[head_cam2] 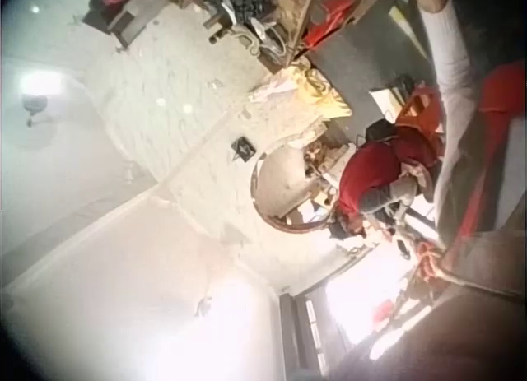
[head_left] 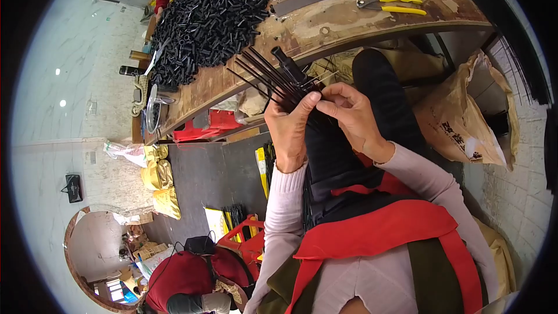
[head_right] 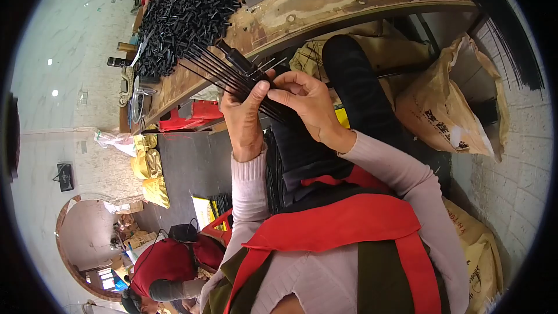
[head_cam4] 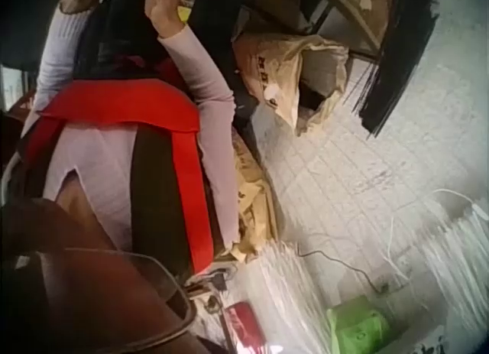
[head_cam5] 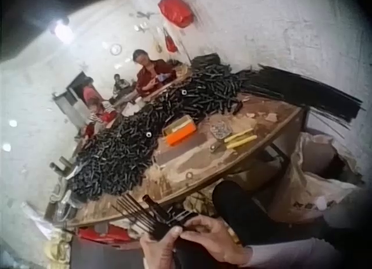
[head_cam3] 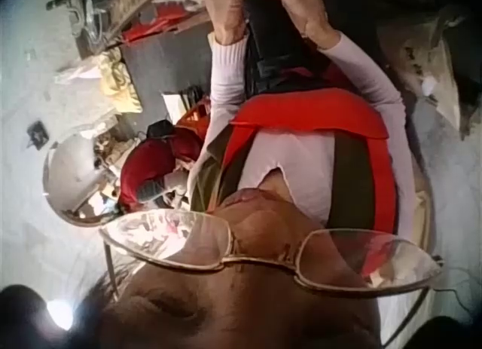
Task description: Assembling, grouping, and trimming bundles of black wiring or tubing at a manufacturing workbench.
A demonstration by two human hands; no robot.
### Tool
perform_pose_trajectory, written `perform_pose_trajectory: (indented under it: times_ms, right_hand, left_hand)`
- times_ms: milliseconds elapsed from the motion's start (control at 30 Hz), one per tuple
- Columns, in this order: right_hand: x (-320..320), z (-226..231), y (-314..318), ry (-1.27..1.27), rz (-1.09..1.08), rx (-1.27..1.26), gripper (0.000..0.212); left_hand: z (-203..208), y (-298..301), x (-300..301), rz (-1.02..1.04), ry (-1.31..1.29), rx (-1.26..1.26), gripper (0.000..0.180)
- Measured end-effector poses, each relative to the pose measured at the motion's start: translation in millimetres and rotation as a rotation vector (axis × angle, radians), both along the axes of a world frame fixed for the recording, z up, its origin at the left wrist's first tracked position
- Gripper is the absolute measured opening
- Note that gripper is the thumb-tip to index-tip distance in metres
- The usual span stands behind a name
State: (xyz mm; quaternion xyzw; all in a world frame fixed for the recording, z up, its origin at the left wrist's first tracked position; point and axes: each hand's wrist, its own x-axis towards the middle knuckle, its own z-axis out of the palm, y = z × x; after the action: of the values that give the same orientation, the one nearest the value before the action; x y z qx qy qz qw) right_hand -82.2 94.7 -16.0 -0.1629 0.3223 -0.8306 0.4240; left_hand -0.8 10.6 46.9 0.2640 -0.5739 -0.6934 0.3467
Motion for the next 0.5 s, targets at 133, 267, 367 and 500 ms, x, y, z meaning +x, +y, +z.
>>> perform_pose_trajectory:
  times_ms: [133, 267, 367, 500]
  right_hand:
    - [-12.0, 0.1, -0.3, -0.107, 0.081, -0.039, 0.018]
    - [-18.8, -4.2, -2.5, -0.166, 0.136, -0.041, 0.018]
    - [-15.6, -5.4, -8.1, -0.233, 0.151, -0.028, 0.021]
    - [-6.5, -7.5, -8.1, -0.162, 0.055, -0.057, 0.014]
  left_hand:
    - [-1.4, 0.0, -2.9, -0.022, -0.003, -0.042, 0.026]
    - [-4.8, -1.1, -3.6, -0.02, -0.04, -0.119, 0.026]
    - [0.2, 2.6, -5.8, -0.011, -0.068, -0.163, 0.022]
    - [-0.2, 7.1, -9.4, 0.081, -0.204, -0.302, 0.019]
